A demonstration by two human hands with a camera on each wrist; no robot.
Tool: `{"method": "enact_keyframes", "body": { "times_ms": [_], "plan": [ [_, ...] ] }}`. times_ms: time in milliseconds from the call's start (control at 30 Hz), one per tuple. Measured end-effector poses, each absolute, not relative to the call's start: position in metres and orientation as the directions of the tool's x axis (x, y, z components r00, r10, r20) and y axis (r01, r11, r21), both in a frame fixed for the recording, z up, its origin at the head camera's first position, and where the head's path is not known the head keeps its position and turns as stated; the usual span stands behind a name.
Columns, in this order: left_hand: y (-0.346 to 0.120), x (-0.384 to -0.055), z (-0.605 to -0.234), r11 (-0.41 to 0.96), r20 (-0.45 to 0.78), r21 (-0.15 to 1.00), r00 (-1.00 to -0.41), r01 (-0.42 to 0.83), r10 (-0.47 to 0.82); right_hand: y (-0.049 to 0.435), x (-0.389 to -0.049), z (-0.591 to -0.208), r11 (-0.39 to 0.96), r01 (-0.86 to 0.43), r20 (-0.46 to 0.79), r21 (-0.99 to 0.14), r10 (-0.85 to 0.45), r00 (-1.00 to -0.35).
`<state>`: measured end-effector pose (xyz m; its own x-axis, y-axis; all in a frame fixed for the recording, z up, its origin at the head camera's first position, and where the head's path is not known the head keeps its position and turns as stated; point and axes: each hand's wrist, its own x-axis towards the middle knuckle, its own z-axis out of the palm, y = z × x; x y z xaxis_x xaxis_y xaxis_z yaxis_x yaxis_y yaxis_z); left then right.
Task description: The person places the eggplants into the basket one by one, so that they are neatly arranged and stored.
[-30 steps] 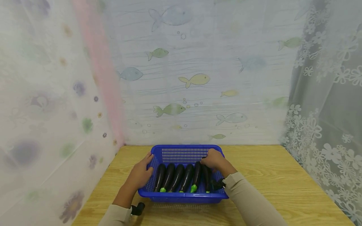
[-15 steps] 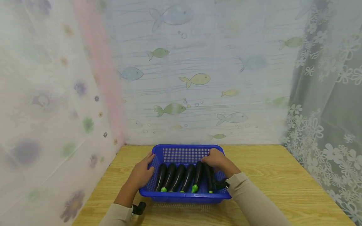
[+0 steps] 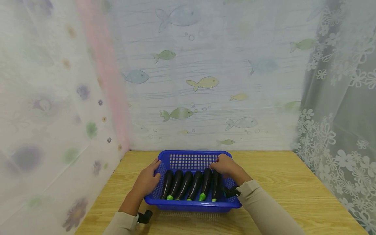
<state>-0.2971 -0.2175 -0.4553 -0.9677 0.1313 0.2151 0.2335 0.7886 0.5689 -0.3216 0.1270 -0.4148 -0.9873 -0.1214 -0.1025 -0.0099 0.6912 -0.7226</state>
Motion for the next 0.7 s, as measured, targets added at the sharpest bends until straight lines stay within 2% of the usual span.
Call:
{"method": "enact_keyframes", "body": {
  "times_ms": [167,467,600,700],
  "plan": [
    [-0.218,-0.298,-0.456,0.781,0.225,0.574,-0.965,0.245,0.137,0.132,-0.319,-0.411,0.688,-0.039,-0.085,-0.725,-0.145,-0.986],
    [-0.22,-0.3,-0.457,0.759,0.203,0.601,-0.967,0.249,0.156,0.157,-0.309,-0.393,0.575,-0.061,-0.068,-0.816,-0.201,-0.977],
    [-0.228,-0.298,-0.449,0.761,0.188,0.582,-0.958,0.286,0.216,0.181,-0.304,-0.386,0.559,-0.109,-0.016,-0.822,-0.214,-0.977],
    [-0.24,-0.297,-0.44,0.792,0.175,0.528,-0.952,0.307,0.252,0.203,-0.299,-0.381,0.606,-0.158,0.036,-0.779,-0.207,-0.978]
  ]
}}
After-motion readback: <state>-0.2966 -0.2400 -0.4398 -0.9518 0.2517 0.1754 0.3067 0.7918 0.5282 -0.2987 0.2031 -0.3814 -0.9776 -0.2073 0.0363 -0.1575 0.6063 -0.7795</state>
